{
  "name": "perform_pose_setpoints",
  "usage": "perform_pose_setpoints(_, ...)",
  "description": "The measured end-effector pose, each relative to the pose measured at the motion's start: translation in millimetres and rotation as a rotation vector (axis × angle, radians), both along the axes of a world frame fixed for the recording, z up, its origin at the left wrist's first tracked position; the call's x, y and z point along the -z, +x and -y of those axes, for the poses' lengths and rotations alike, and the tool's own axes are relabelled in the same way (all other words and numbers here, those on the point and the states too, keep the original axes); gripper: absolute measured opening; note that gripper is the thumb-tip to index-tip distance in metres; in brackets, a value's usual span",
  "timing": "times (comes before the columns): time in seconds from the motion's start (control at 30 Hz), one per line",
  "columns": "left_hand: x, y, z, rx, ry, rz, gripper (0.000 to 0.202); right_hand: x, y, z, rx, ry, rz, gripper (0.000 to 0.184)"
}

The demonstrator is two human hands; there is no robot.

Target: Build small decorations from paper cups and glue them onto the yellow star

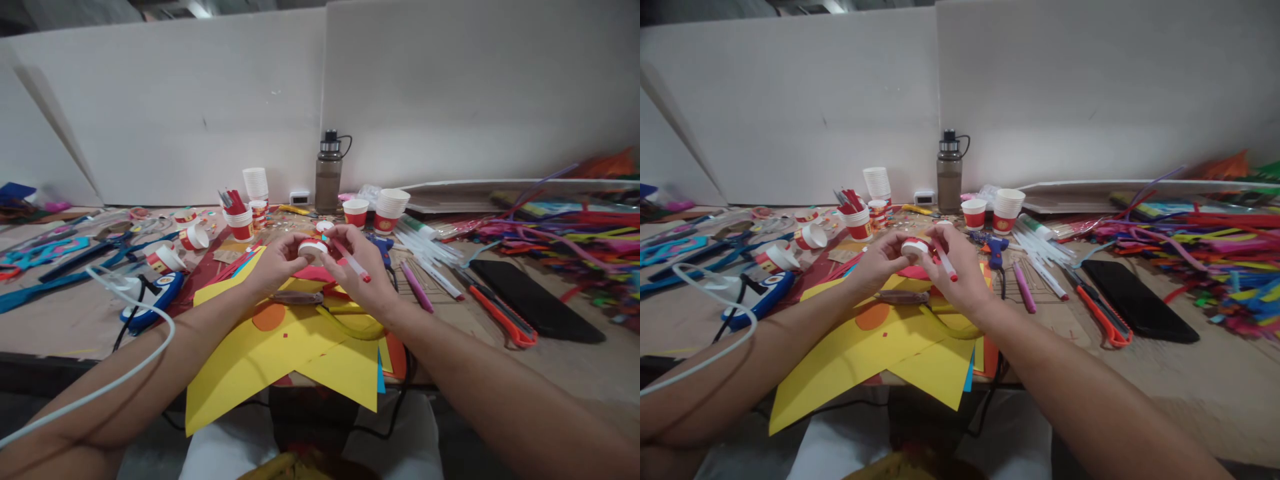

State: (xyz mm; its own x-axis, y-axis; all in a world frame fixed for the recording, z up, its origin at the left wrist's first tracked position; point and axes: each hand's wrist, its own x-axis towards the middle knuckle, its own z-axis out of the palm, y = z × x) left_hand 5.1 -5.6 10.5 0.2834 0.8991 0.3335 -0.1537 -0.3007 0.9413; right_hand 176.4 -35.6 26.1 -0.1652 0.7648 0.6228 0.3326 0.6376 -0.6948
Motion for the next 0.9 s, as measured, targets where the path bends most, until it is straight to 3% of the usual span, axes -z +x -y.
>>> perform_pose_setpoints(0.27, -3.1, -5.5, 3.4, 0.009, 0.103, -0.197, 0.028, -6.5, -0.5, 3.1, 0.045, 0.072, 0.156, 0.022)
perform_pose_setpoints(0.43, -5.9, -7.0, 4.3, 0.031, 0.102, -0.18, 0.022, -4.1, -0.6, -0.2, 0.057, 0.121, 0.163, 0.026)
perform_pose_setpoints(0.57, -9.1, -5.7, 5.7, 0.011, 0.07, -0.118, 0.021, -2.7, -0.1, -0.5, 0.08, 0.123, 0.079, 0.028)
perform_pose_setpoints(0.67, -9.9, -4.6, 6.1, 0.003, 0.058, -0.101, 0.025, -3.6, 0.1, 0.9, 0.039, 0.038, -0.05, 0.018)
perform_pose_setpoints(0.9, -9.9, -4.5, 5.8, 0.022, 0.045, -0.042, 0.026, -5.8, -1.7, 3.3, -0.054, -0.046, -0.222, 0.016)
